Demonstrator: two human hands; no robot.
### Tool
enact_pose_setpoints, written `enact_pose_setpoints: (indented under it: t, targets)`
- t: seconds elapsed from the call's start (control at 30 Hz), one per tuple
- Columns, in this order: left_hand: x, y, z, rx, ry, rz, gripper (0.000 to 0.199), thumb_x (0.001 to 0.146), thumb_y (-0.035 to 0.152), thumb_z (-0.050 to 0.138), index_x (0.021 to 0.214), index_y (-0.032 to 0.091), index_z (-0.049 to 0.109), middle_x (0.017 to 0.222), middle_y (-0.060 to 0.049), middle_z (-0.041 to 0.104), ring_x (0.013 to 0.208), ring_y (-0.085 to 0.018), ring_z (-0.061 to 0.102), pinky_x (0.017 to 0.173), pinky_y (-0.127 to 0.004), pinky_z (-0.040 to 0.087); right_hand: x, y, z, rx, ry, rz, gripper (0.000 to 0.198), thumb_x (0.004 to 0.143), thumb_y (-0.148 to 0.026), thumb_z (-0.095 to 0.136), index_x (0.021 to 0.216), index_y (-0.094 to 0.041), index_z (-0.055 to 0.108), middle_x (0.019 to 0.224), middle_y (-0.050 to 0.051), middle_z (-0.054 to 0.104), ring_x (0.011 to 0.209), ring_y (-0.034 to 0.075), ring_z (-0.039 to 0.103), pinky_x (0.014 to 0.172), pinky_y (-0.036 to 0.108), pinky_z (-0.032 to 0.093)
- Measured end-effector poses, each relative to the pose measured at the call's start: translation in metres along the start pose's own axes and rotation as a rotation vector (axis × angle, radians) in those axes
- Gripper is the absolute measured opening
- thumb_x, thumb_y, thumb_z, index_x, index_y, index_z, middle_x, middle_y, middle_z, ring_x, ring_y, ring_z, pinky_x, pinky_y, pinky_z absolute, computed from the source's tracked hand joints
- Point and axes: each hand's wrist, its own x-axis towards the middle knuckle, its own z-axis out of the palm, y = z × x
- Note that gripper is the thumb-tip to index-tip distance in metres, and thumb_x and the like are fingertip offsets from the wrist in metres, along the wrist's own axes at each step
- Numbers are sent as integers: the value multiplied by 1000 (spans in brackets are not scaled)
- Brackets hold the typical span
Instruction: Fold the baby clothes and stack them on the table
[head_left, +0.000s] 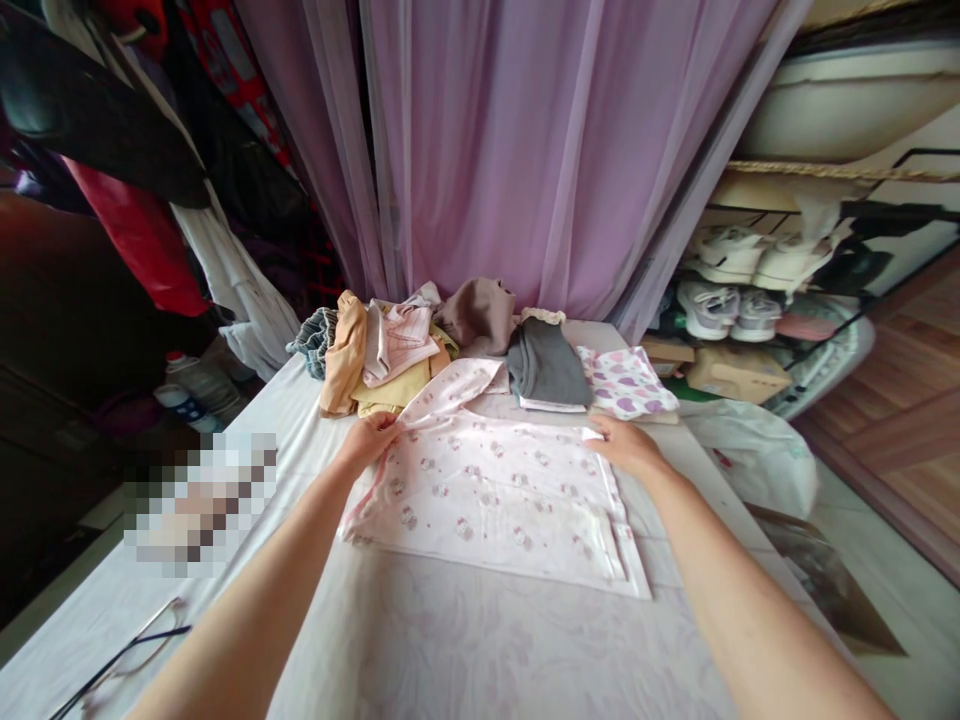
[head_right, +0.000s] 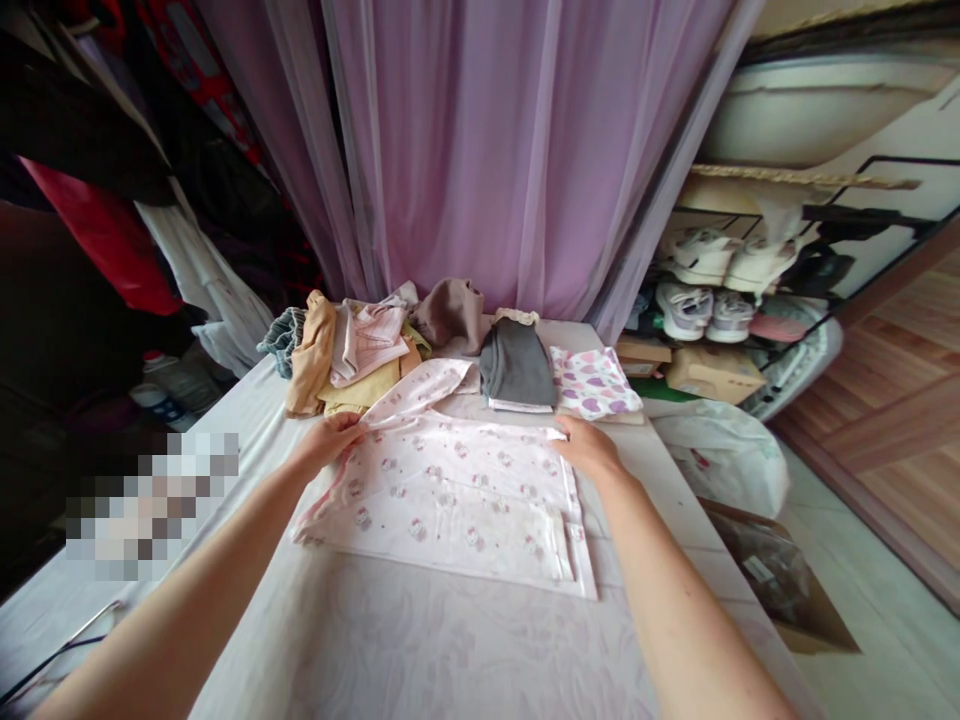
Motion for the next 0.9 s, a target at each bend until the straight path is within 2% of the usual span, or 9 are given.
enact_pose_setpoints:
  t: [0.07,0.13,0.27,0.43,0.53,0.67,0.77,0.9]
  targets:
    - [1,1,-1,4,-14,-3,33,68,52,59,72,20,63,59,4,56,57,-14,50,55,-25,35,4,-3,-1,-39,-120,44,24,61,-21,69,83,-24,75,73,2,72,65,20,64,57,27,43]
    - [1,0,-2,-18,-62,10,32,68,51,59,70,20,62,59,4,56,57,-14,50,55,-25,36,5,-7,-4,-82,-175,54,15,61,-20,67,74,-23,73,70,1,69,64,19,62,56,26,40]
    - [1,-1,-5,-26,-116,53,30,67,50,59,65,20,59,59,3,54,57,-13,49,56,-25,37,-2,-10,-14,-105,-122,-8,10,61,-18,63,70,-22,67,70,-1,67,65,16,59,56,24,37]
    - [-5,-1,-12,-113,-163,65,32,66,51,63,68,19,58,65,2,57,64,-15,54,61,-25,42,-34,-6,-18,-65,-32,30,25,68,-22,60,92,-25,66,78,-2,69,66,16,59,59,24,38]
    - [-10,-1,-17,-111,-208,84,34,68,53,60,71,19,57,67,2,55,66,-15,53,64,-26,42,-55,-5,-15,-103,29,-45,20,71,-20,56,88,-25,65,79,-1,68,70,17,60,62,25,39]
    - [-12,-1,-22,60,-213,128,32,68,52,56,69,21,54,64,4,51,65,-15,48,60,-25,39,-73,-2,-7,-205,127,-218,15,70,-14,50,75,-24,61,79,2,66,81,20,59,70,28,41]
    - [-13,3,-24,229,-174,155,27,66,49,56,66,22,52,61,4,49,63,-15,47,58,-25,36,-80,-1,-5,-263,173,-280,19,73,-12,49,80,-23,63,81,4,66,82,21,58,74,29,42]
    - [-14,9,-25,382,-129,196,17,65,40,57,66,23,56,64,2,57,66,-17,54,63,-27,39,-86,-1,-4,-340,178,-309,26,75,-8,48,85,-24,66,85,5,68,85,22,58,78,31,41]
